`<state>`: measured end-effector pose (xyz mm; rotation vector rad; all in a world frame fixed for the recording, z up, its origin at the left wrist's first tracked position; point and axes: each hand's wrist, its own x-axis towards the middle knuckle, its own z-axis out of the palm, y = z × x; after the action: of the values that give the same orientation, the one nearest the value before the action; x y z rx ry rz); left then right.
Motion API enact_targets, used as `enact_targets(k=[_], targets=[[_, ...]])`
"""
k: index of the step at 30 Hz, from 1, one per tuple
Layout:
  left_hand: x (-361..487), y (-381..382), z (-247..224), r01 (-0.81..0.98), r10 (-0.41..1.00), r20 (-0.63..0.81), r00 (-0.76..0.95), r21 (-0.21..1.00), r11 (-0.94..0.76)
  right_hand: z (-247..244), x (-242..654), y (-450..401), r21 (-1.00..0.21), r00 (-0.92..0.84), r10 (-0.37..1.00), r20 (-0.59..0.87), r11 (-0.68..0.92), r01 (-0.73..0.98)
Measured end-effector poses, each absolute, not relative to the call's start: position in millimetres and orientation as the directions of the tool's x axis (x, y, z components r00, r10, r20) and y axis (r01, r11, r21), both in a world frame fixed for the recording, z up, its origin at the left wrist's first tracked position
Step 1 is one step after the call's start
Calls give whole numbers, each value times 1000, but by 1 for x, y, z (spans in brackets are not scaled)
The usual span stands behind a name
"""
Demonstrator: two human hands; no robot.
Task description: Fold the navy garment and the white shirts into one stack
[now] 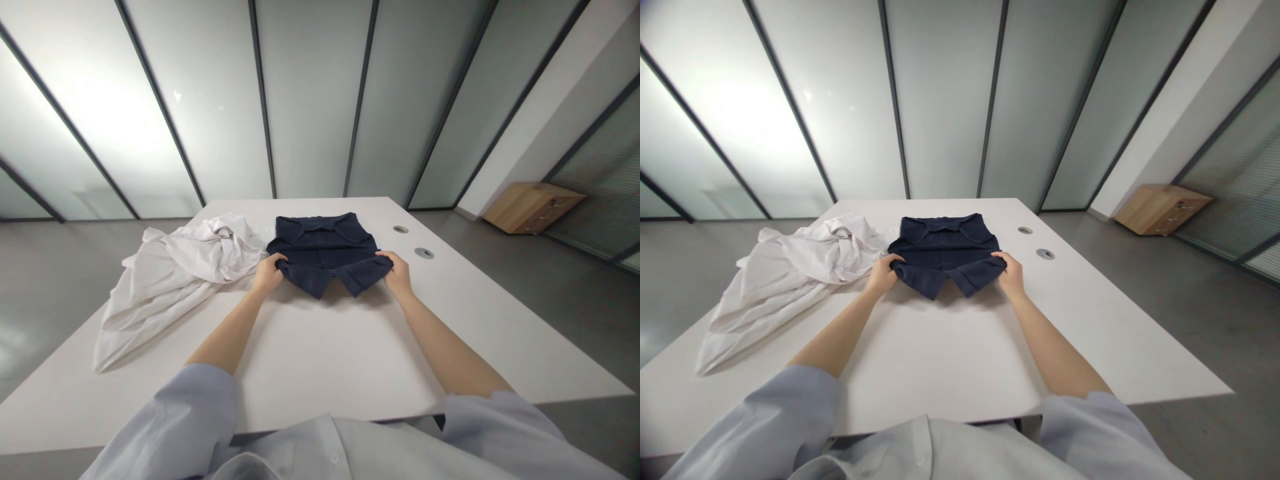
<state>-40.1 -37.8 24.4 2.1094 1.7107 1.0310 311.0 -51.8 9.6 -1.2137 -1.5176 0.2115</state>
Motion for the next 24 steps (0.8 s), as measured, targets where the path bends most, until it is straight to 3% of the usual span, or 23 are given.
enact_targets(k=[8,13,18,21,24], targets=[[-43,-43,56,720,937,186,295,602,-346,48,321,-66,-785,-107,930,350,354,509],[-51,-55,95,664,877,7,480,650,-368,76,324,-82,-821,-319,934,164,308,481],[-60,-65,136,586,747,-136,651,715,-381,111,333,-94,-882,-425,905,-10,192,430],[-66,-47,158,586,770,-126,626,727,-357,132,345,-76,-896,-405,914,-12,170,410],[-65,-5,175,667,845,-101,526,665,-336,150,357,-28,-862,-379,924,61,240,446]])
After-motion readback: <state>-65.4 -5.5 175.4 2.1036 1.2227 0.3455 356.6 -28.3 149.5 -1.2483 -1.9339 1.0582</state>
